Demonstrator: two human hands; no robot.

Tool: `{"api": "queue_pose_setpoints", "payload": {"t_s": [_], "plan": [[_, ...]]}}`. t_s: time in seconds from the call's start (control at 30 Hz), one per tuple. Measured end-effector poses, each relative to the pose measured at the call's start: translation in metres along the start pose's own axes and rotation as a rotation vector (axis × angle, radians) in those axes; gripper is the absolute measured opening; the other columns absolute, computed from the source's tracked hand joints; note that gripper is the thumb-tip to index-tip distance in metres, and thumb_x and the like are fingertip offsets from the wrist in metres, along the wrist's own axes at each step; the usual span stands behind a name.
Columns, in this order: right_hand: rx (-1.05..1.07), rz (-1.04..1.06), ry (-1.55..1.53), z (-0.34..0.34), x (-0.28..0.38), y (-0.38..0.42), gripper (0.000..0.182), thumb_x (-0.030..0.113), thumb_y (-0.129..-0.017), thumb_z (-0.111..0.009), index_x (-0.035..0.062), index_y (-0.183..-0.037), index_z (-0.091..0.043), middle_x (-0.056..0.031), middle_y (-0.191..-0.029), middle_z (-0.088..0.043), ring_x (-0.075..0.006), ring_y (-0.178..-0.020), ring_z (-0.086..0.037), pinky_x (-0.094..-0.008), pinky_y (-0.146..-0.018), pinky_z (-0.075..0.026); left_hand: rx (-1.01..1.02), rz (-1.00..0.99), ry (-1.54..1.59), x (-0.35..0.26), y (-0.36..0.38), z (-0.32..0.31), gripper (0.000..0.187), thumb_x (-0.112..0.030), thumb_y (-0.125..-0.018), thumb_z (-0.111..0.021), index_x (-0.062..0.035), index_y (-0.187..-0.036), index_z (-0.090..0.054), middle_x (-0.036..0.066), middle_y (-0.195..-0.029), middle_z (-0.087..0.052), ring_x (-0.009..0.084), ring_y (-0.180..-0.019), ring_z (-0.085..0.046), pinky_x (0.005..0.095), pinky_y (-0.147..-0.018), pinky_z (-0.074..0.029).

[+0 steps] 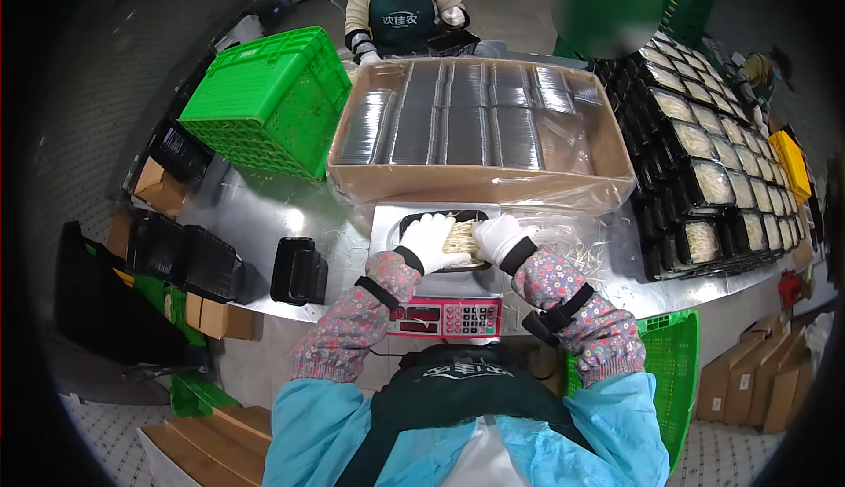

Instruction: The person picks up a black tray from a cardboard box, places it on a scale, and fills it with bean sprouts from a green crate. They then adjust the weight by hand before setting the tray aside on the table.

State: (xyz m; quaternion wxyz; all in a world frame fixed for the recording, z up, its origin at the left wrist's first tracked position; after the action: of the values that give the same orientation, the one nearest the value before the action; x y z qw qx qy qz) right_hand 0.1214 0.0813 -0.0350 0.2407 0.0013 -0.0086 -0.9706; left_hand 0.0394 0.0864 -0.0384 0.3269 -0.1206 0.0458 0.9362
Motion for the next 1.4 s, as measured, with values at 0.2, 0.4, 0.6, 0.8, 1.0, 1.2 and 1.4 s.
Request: {"api": "queue_pose_setpoints", "payload": {"t_s": [0.2, 0.4, 0.6, 0.8, 1.0, 1.2, 1.4], "plan": [[-0.083, -0.004, -0.018, 0.012, -0.007, 0.010, 0.012, 0.014, -0.076, -0.059, 0.0091, -0.072, -0.070, -0.0125, -0.070, -0.068, -0.0296, -0.068, -0.068, -0.0415, -0.058, -0.053, -0.065, -0.031, -0.009, -0.005, 0.003, 0.007, 0.078, -0.059, -0.072, -0.068, -0.0005, -0.122, -0.055, 0.018, -0.106, -0.058, 0.0343, -0.099, -0.054, 0.0458, -0.088, -0.043], [-0.050, -0.083, -0.102, 0.026, -0.051, 0.039, 0.017, 0.023, -0.078, -0.062, 0.0087, -0.080, -0.071, -0.0154, -0.074, -0.067, -0.0339, -0.073, -0.067, -0.0450, -0.066, -0.053, -0.033, 0.022, 0.092, -0.002, 0.010, 0.010, 0.086, -0.059, -0.071, -0.069, -0.0002, -0.130, -0.049, 0.019, -0.114, -0.057, 0.0352, -0.104, -0.054, 0.0445, -0.092, -0.042], [-0.151, -0.232, -0.278, 0.038, -0.122, 0.097, 0.021, 0.027, -0.079, -0.065, 0.0100, -0.091, -0.070, -0.0154, -0.078, -0.066, -0.0347, -0.079, -0.065, -0.0448, -0.070, -0.051, -0.173, -0.036, 0.292, 0.007, 0.037, 0.042, 0.089, -0.052, -0.070, -0.074, 0.0000, -0.136, -0.042, 0.020, -0.129, -0.051, 0.0353, -0.120, -0.048, 0.0445, -0.104, -0.036], [-0.158, -0.529, -0.391, -0.047, -0.173, 0.146, 0.027, 0.033, -0.081, -0.068, 0.0090, -0.092, -0.072, -0.0181, -0.084, -0.068, -0.0359, -0.083, -0.065, -0.0445, -0.076, -0.051, -0.460, 0.073, 0.711, 0.055, 0.087, 0.092, 0.055, -0.010, -0.082, -0.070, 0.0028, -0.132, -0.049, 0.016, -0.131, -0.053, 0.0234, -0.123, -0.050, 0.0334, -0.103, -0.039], [0.292, -0.496, -0.209, -0.116, -0.168, 0.138, 0.089, 0.053, -0.071, -0.074, 0.0146, -0.143, -0.039, -0.0192, -0.104, -0.067, -0.0351, -0.097, -0.065, -0.0435, -0.083, -0.051, -0.418, 0.282, 0.242, 0.102, 0.069, 0.048, 0.053, -0.025, -0.093, -0.058, 0.0017, -0.136, -0.044, 0.025, -0.131, -0.051, 0.0362, -0.127, -0.045, 0.0393, -0.107, -0.035], [0.011, -0.277, -0.427, 0.008, -0.063, 0.058, 0.089, 0.049, -0.071, -0.076, 0.0115, -0.143, -0.037, -0.0203, -0.108, -0.065, -0.0347, -0.100, -0.064, -0.0423, -0.086, -0.050, -0.390, 0.184, 0.098, 0.020, 0.037, 0.015, 0.051, -0.035, -0.090, -0.058, -0.0066, -0.132, -0.051, 0.018, -0.138, -0.048, 0.0347, -0.131, -0.040, 0.0451, -0.110, -0.028], [-0.146, -0.094, -0.320, 0.007, -0.023, 0.031, 0.023, 0.032, -0.081, -0.067, 0.0096, -0.083, -0.067, -0.0133, -0.084, -0.064, -0.0320, -0.080, -0.065, -0.0430, -0.070, -0.051, -0.496, 0.191, 0.065, 0.030, 0.041, 0.006, 0.033, -0.026, -0.087, -0.057, -0.0174, -0.118, -0.064, 0.006, -0.135, -0.054, 0.0292, -0.130, -0.042, 0.0453, -0.109, -0.029]]}}
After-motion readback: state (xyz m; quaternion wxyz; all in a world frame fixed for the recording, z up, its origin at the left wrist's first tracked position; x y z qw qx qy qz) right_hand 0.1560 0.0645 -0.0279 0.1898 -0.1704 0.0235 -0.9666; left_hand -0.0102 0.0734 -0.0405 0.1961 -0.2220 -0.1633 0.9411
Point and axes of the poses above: each hand's wrist, its own y-axis away from the middle knuckle, its own z-axis out of the back of the hand, x = y × z, the point moved 10 cm from there along -y, towards the middle knuckle
